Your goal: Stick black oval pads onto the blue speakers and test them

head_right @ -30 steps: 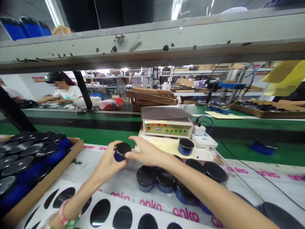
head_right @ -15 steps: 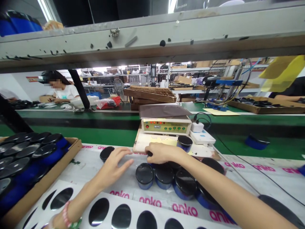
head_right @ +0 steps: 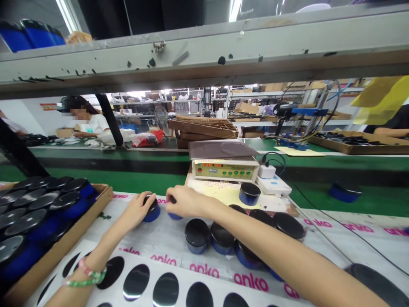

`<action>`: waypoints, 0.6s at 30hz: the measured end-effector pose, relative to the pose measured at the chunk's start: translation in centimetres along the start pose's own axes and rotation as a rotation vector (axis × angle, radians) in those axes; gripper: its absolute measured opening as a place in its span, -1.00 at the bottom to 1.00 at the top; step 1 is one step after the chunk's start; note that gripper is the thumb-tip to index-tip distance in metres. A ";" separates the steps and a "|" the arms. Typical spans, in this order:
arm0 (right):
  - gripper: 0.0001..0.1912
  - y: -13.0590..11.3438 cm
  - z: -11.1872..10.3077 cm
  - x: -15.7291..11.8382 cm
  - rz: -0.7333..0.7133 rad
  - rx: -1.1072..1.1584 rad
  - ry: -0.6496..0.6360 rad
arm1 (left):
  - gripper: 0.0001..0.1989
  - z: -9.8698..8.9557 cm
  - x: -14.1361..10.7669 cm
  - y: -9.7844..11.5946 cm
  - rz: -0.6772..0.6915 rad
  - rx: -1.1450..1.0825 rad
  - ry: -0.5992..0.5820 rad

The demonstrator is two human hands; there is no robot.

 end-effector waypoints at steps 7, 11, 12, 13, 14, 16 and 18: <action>-0.61 -1.9 6.2 2.7 -0.024 0.091 0.055 | -0.62 0.7 0.9 -0.8 -0.049 -0.231 -0.083; -0.67 -2.4 5.9 1.7 -0.026 0.110 0.030 | -0.46 0.5 0.9 -0.8 -0.067 -0.259 -0.077; -0.68 -2.6 5.1 1.0 -0.026 0.104 0.027 | -0.47 0.6 0.7 -0.5 -0.042 -0.249 -0.083; -0.68 -2.7 3.9 0.0 -0.025 0.097 0.032 | -0.50 0.7 0.6 -0.2 -0.012 -0.232 -0.087; -0.69 -2.8 2.4 -1.2 -0.022 0.088 0.050 | -0.54 0.7 0.4 0.0 0.018 -0.212 -0.088; -0.73 -2.3 -1.5 -4.4 0.006 0.064 0.124 | -0.61 0.7 0.2 0.3 0.065 -0.167 -0.086; -0.75 -0.5 -6.3 -9.0 0.095 0.009 0.258 | -0.63 0.3 0.3 0.3 0.092 -0.132 -0.074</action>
Point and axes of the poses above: each hand's wrist, its own x-axis towards the middle knuckle, its own z-axis out of the palm, y = z × x, the point moved 7 cm from there along x, towards the middle knuckle, and after that the axes turned 14 degrees about x, right-handed, at the moved point
